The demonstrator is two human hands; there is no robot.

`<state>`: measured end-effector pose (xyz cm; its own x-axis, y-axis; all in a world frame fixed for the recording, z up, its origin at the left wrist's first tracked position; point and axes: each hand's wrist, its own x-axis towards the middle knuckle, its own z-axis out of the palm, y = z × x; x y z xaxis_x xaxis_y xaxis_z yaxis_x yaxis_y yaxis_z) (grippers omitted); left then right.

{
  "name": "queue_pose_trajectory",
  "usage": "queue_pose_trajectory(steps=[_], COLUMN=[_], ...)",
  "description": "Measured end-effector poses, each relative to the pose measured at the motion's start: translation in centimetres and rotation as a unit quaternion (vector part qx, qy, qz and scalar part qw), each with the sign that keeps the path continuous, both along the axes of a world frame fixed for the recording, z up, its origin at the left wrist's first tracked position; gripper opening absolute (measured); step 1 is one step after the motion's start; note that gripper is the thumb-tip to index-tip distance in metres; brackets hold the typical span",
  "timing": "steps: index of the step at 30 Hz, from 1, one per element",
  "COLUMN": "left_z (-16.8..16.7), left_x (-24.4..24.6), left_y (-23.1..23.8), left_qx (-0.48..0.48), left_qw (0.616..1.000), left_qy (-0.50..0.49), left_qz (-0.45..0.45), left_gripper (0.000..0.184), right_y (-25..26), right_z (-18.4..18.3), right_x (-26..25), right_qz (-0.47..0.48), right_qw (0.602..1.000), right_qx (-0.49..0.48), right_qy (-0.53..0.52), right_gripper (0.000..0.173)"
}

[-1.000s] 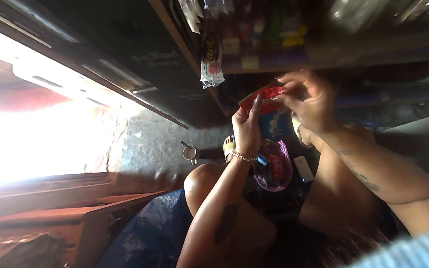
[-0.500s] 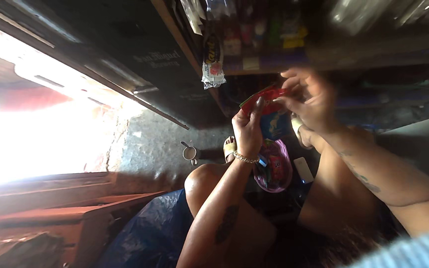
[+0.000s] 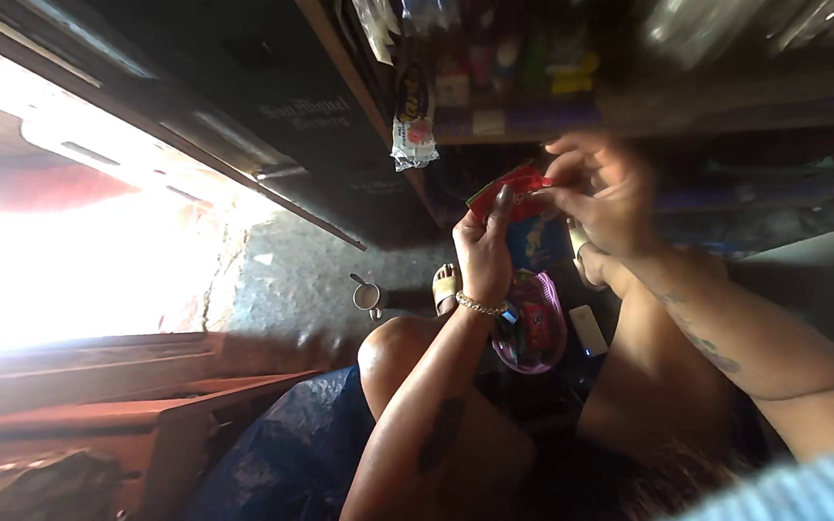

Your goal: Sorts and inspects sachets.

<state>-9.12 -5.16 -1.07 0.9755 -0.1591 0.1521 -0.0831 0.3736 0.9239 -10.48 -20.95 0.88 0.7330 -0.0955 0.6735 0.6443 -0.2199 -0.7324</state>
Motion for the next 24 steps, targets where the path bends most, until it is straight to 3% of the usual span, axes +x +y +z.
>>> queue_pose_trajectory(steps=[14,18,21,22,24], left_z=[0.2,0.6,0.9,1.0,1.2], left_x=[-0.1,0.0,0.4,0.6,0.8], left_y=[0.1,0.0,0.0,0.1,0.4], left_qx=[-0.009,-0.023,-0.052,-0.059,-0.056], left_qw=[1.0,0.998,0.99,0.988,0.985], left_qy=[0.0,0.06,0.124,0.134,0.147], left_qz=[-0.001,0.006,0.041,0.055,0.07], left_gripper=[0.019,0.022,0.027,0.028,0.029], right_y=[0.0,0.5,0.6,0.7,0.8], right_z=[-0.2,-0.2,-0.6,-0.7,-1.1], right_x=[0.0,0.0,-0.1,-0.2,-0.3], right_qz=[-0.027,-0.018,-0.011,-0.009,-0.01], right_qw=[0.999,0.998,0.989,0.984,0.978], right_qx=[-0.015,-0.007,-0.06,-0.071,-0.078], right_qy=[-0.022,0.06,0.138,0.164,0.193], right_gripper=[0.029,0.056,0.08,0.076,0.052])
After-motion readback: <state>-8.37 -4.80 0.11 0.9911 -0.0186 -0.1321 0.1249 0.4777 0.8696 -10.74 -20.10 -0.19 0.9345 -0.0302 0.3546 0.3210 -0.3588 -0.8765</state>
